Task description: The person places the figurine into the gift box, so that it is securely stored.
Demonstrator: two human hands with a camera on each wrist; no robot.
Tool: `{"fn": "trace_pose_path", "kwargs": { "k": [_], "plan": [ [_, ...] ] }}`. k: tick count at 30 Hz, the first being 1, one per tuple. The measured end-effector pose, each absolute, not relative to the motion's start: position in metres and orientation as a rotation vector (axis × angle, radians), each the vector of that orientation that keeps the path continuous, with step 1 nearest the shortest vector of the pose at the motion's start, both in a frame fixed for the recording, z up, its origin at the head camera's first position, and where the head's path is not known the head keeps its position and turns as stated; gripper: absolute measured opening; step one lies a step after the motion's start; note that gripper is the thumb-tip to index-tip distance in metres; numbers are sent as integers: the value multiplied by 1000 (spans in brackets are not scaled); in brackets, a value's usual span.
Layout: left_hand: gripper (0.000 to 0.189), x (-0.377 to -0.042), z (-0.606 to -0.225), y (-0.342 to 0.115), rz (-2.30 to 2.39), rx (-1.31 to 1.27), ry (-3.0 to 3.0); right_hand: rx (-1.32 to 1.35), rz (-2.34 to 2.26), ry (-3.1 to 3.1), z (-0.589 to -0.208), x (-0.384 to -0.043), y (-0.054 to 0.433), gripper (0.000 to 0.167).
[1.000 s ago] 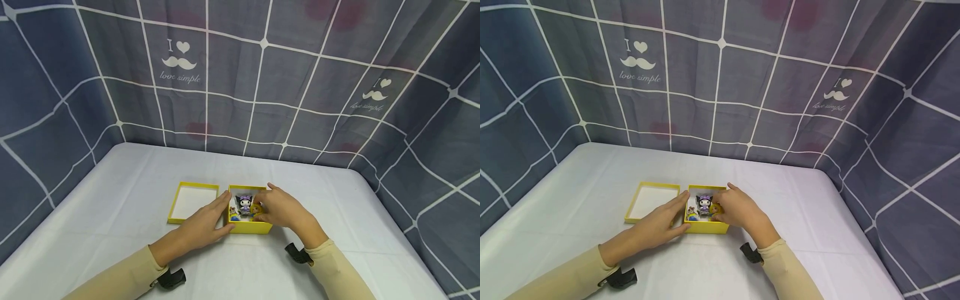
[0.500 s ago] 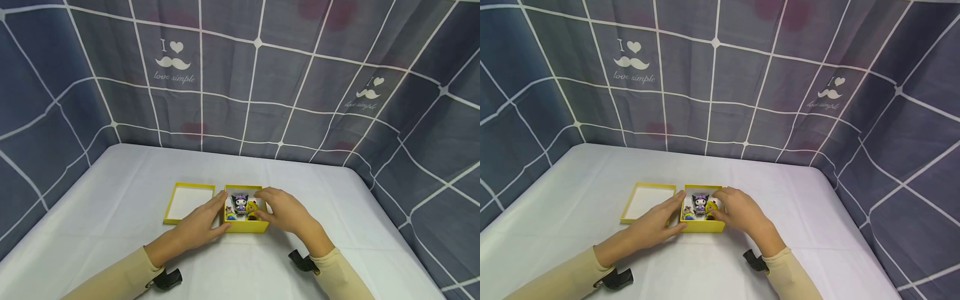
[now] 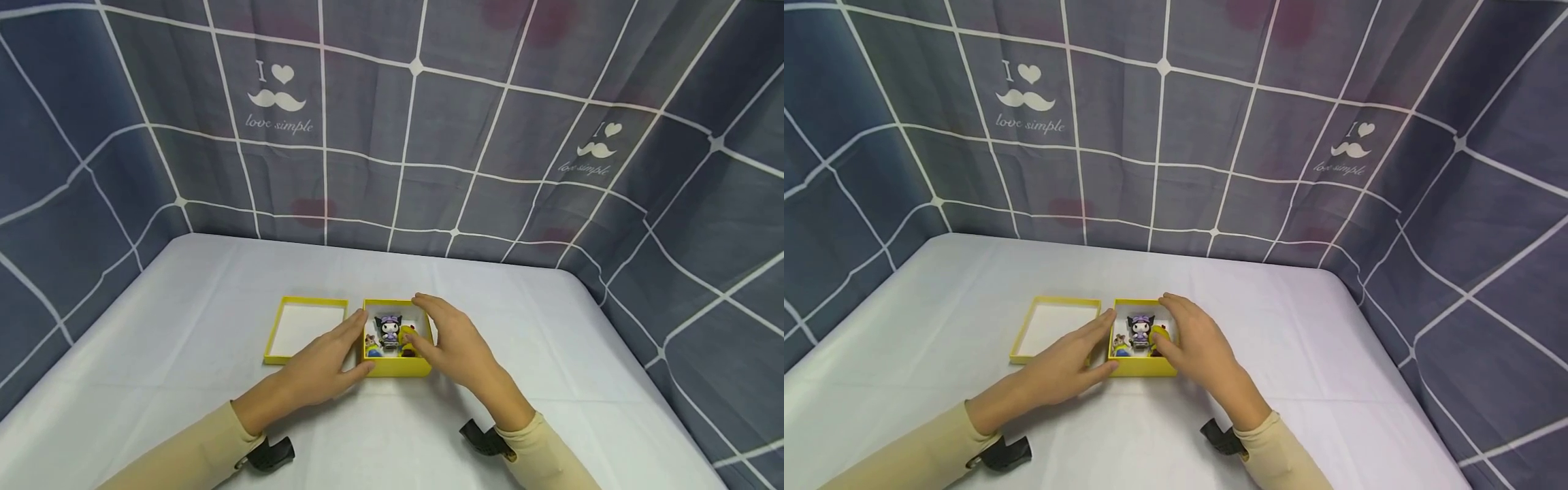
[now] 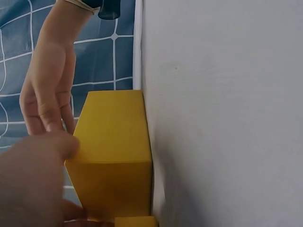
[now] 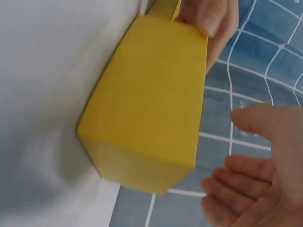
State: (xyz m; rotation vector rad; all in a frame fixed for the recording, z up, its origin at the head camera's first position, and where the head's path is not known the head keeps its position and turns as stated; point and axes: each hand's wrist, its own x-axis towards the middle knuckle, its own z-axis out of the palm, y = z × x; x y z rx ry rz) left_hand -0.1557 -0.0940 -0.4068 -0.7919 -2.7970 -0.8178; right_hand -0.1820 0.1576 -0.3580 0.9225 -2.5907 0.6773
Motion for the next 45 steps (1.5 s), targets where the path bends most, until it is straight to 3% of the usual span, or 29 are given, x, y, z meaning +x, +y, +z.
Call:
{"fn": "trace_pose_path", "kwargs": {
  "k": [21, 35, 45],
  "plan": [
    [72, -148, -388, -125, -1014, -417, -2689, 978, 959, -2518, -356, -167, 99, 54],
    [75, -148, -390, -158, -1115, -212, -2661, 869, 1340, -2712, -352, -143, 44, 82],
    [71, -143, -390, -166, -1183, -150, -2747, 699, 1619, -2868, -363, -134, 25, 92]
  ]
}}
